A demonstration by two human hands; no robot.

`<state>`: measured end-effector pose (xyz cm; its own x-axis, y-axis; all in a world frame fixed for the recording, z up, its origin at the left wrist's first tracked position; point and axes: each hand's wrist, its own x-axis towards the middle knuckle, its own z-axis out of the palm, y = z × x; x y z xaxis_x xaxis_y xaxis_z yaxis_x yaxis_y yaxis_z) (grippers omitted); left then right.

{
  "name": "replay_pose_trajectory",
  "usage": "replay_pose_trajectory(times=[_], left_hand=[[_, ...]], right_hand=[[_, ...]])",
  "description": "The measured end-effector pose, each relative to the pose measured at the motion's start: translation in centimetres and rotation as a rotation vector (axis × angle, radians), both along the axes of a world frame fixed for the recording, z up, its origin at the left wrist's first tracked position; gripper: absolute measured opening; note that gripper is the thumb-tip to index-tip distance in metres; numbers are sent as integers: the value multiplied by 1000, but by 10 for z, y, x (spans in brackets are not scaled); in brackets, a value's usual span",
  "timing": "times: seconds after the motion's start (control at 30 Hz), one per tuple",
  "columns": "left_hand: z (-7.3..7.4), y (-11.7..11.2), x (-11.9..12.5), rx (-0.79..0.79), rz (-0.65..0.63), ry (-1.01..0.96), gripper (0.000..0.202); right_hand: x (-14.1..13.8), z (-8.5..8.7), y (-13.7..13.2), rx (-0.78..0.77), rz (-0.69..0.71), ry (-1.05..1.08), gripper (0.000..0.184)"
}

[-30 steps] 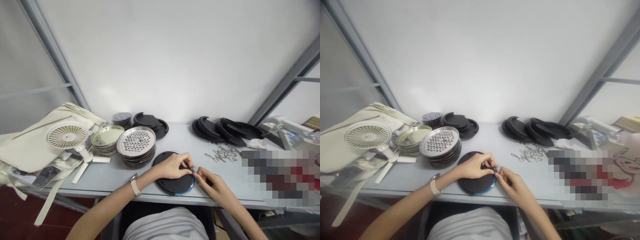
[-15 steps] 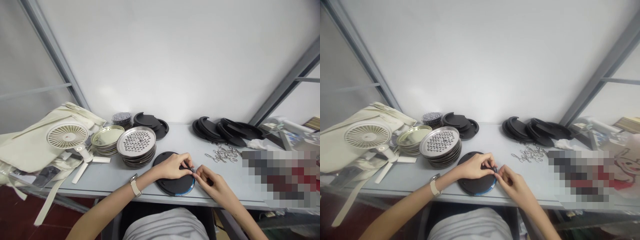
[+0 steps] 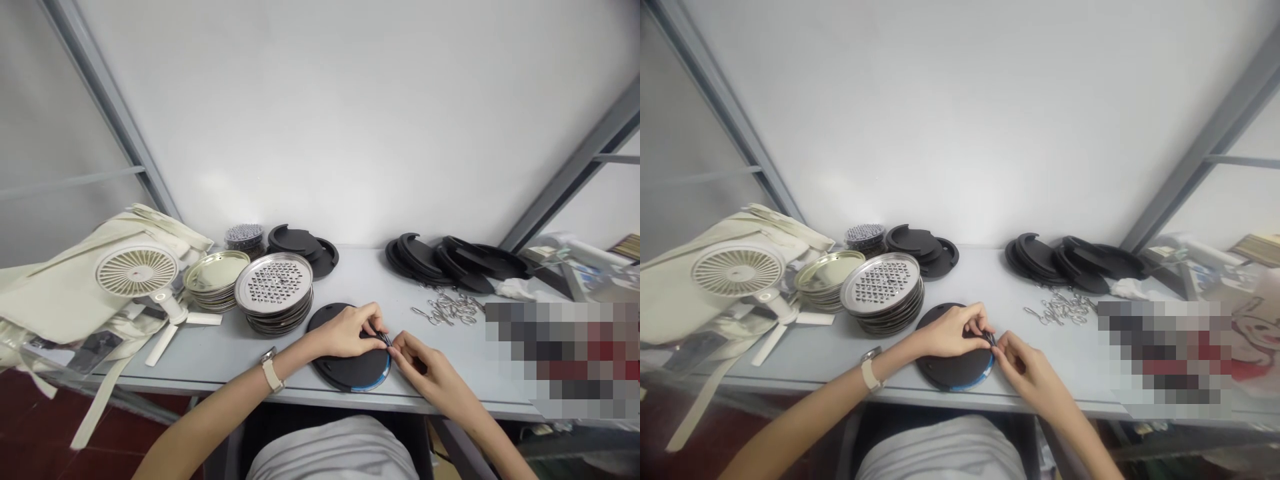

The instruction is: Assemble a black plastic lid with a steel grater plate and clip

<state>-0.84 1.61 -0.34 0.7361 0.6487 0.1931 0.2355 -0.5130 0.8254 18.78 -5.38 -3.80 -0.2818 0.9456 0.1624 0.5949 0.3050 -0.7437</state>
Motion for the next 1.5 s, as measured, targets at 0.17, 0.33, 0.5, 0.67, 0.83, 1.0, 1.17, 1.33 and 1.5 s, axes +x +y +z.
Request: replay_pose_trajectory(times=[0.17,0.33,0.5,0.67,0.83,1.0,1.17,1.33,1.5], left_hand=[[0,0,1,0,0,-5,27],[0,0,1,9,-2,-16,26],[-1,0,1,8,-2,-13,27],[-1,0,1,11,-2,-16,27],[-1,0,2,9,13,-14,27],[-1,0,1,14,1,-13,28],[-1,0,1,14,-10,-27,29],[-1,0,0,8,-17,-24,28],[-1,0,0,18,-11,-17,29]], right_hand=[[0,2,-1,-6,14,-11,30],[1,2,0,-24,25,-2,29],[1,1,0,-32,27,16,27],[1,0,-1,-42,28,26,26],[1,-1,-1,-48,14,20,25],[1,-2,0,-45,23,8,25],[1,-1,-1,-46,24,4,25],[1,-1,0,-47,29,1,26],[1,-2,1,-39,33,3,26]])
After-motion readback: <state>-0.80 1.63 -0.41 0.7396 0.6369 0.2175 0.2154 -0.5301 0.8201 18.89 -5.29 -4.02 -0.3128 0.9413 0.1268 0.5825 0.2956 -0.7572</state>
